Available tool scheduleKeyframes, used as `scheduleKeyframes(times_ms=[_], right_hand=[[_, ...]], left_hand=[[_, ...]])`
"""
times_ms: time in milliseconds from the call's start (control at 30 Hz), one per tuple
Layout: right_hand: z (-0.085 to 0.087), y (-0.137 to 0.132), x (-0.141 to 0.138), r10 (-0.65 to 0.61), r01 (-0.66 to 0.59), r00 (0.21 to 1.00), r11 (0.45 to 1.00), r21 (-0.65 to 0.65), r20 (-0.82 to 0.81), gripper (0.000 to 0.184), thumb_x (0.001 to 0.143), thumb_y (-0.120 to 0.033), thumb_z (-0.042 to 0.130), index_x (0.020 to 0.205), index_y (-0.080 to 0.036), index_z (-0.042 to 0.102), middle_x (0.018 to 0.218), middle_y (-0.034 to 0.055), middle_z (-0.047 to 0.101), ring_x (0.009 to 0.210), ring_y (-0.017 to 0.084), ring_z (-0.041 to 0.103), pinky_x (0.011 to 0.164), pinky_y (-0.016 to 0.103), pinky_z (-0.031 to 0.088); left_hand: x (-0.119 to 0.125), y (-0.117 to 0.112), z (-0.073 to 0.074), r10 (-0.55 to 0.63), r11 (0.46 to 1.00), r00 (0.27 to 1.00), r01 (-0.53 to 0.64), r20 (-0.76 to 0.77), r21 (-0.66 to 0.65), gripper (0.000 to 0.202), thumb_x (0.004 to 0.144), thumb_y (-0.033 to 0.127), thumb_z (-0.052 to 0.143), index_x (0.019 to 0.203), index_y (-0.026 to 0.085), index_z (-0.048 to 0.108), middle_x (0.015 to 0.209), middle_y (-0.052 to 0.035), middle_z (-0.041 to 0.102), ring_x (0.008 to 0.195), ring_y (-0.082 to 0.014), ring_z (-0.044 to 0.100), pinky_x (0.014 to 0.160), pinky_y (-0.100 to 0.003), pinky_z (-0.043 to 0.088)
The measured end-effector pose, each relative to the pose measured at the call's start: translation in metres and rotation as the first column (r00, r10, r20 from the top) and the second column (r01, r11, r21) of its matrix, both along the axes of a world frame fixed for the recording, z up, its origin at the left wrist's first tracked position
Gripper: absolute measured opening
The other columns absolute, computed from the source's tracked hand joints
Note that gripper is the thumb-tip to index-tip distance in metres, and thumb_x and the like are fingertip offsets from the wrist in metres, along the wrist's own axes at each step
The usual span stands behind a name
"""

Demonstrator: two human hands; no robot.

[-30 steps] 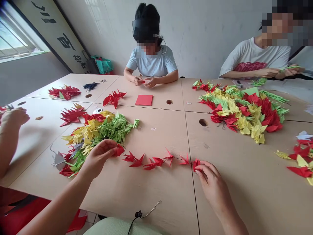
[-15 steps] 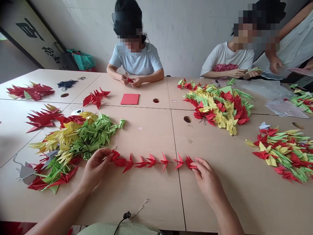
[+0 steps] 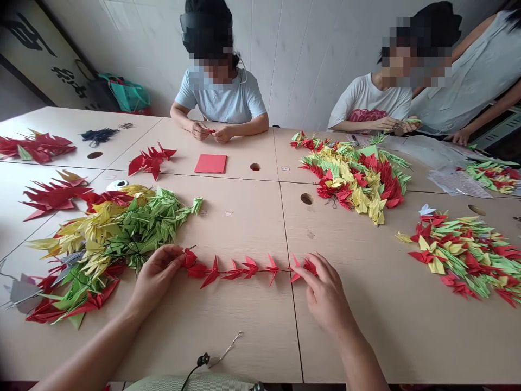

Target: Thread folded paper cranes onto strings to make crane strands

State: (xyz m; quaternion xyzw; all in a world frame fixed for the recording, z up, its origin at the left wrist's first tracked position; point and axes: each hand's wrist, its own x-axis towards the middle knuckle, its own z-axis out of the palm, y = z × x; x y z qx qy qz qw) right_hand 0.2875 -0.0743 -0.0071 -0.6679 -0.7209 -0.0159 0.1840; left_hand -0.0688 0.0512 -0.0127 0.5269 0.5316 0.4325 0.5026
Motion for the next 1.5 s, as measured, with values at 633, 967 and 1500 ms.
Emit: scheduleKeyframes(times_ms=[633, 967, 1500], right_hand=[[-0.003, 0.018, -0.040, 0.055, -0.054, 0.998, 0.999, -0.003, 0.042, 0.028, 0.089, -0.044, 0.042, 0.094, -0.029, 0.065, 0.119, 0.0053, 0.058, 0.121, 0.031, 0.043, 0.098, 0.060, 0.026], [0.014, 0.042, -0.068, 0.176, -0.176, 0.984, 0.984, 0.015, 0.025, 0.022, 0.088, -0.033, 0.047, 0.100, -0.025, 0.063, 0.122, 0.0076, 0.055, 0.126, 0.029, 0.038, 0.102, 0.059, 0.025], [0.023, 0.045, -0.080, 0.312, -0.313, 0.950, 0.941, -0.127, -0.024, 0.016, 0.086, -0.026, 0.049, 0.099, -0.025, 0.059, 0.112, 0.0032, 0.062, 0.118, 0.026, 0.048, 0.101, 0.064, 0.024]], left_hand=[[0.004, -0.004, 0.005, -0.001, 1.000, 0.999, 0.002, 0.051, -0.020, 0.022, 0.076, 0.034, 0.064, 0.088, 0.018, 0.054, 0.078, -0.0003, 0.062, 0.070, -0.0130, 0.061, 0.067, -0.025, 0.049], [0.006, -0.004, 0.009, 0.006, 1.000, 0.999, -0.005, 0.032, -0.013, 0.019, 0.075, 0.032, 0.064, 0.084, 0.018, 0.056, 0.077, 0.0004, 0.058, 0.068, -0.0111, 0.057, 0.065, -0.024, 0.048], [0.002, -0.004, -0.004, -0.030, 0.999, 0.999, 0.030, 0.018, -0.025, 0.021, 0.078, 0.033, 0.061, 0.092, 0.019, 0.054, 0.083, -0.0019, 0.062, 0.074, -0.0141, 0.060, 0.071, -0.027, 0.047]])
